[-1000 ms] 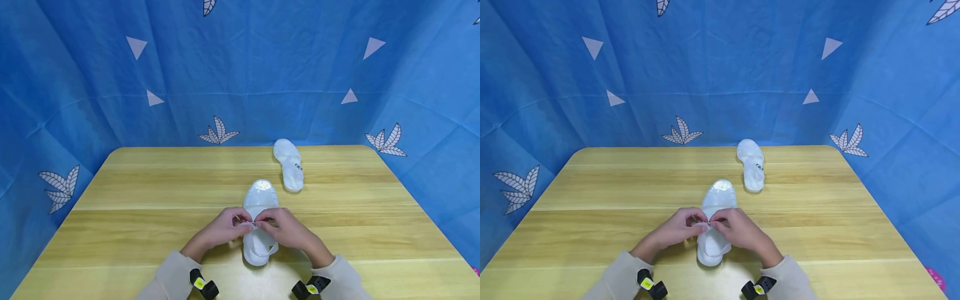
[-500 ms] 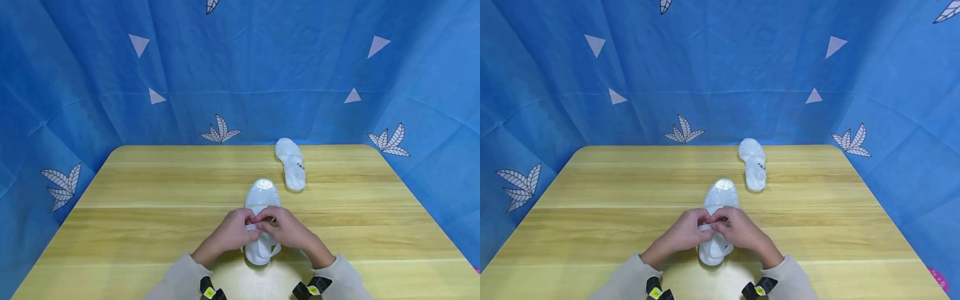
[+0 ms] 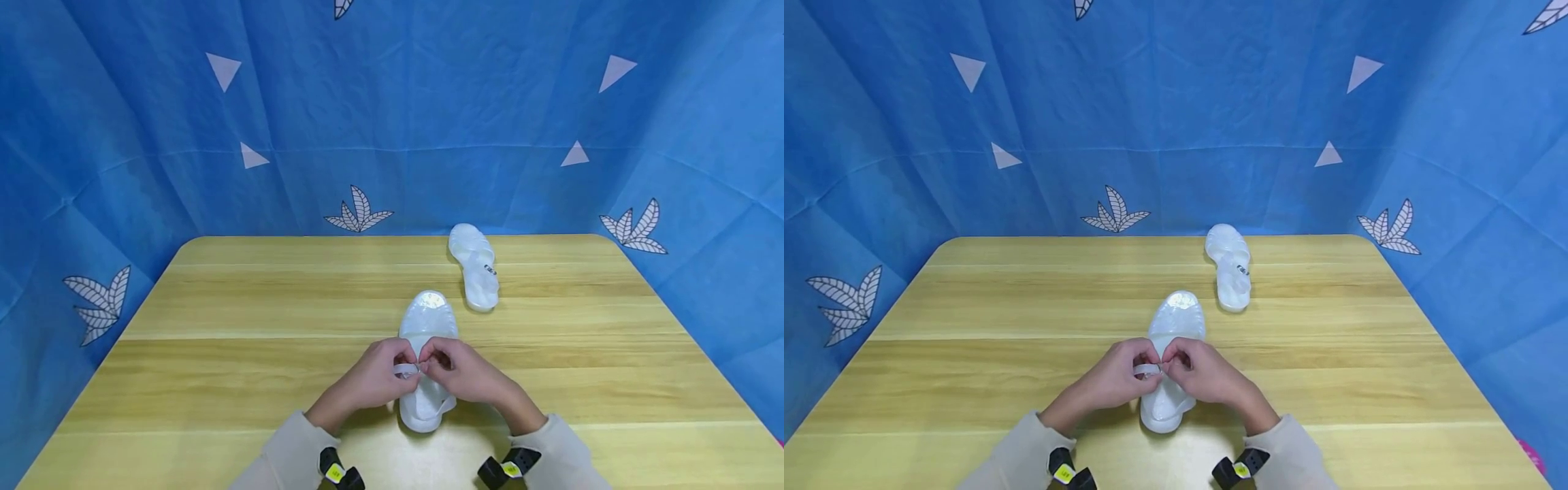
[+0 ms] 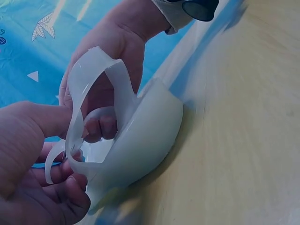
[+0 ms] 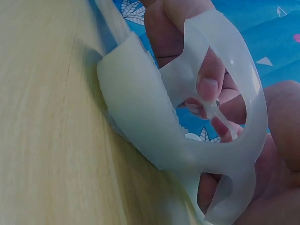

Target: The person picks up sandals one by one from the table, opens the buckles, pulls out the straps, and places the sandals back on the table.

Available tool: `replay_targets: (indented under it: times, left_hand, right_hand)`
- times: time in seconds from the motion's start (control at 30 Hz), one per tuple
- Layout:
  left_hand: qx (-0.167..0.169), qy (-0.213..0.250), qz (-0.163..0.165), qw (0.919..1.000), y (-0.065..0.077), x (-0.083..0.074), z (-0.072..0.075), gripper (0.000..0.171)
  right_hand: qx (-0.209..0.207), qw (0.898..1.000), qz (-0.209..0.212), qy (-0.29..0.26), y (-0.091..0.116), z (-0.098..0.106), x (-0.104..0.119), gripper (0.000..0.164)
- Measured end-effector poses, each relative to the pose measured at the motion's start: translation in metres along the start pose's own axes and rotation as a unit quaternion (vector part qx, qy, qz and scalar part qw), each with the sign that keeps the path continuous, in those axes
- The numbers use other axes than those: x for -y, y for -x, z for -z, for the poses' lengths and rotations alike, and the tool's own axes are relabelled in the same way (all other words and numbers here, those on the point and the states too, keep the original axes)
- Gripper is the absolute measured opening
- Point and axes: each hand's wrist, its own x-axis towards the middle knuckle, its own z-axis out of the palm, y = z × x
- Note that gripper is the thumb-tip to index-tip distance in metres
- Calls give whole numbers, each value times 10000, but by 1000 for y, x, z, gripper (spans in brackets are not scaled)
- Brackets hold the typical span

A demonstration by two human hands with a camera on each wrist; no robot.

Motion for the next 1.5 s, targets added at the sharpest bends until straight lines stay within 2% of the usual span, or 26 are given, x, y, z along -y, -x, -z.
replay_targets:
  times: [0.33,0.7,1.13,1.5]
  left_hand:
    - [-84,97,-25,9999,1,1,-1,11]
    - [-25,129,7,9999,0,1,0,13]
    - [-66,81,-152,9998,0,1,-1,11]
    - [-22,143,101,9998,0,0,1,11]
  right_hand:
    - [140,9995,-244,-151,0,-2,-1,5]
    - [80,9994,146,-287,1,0,-6,4]
    - [-264,9995,178,-79,0,-3,-7,12]
    - [-525,9986,22,-21,-1,-3,-6,22]
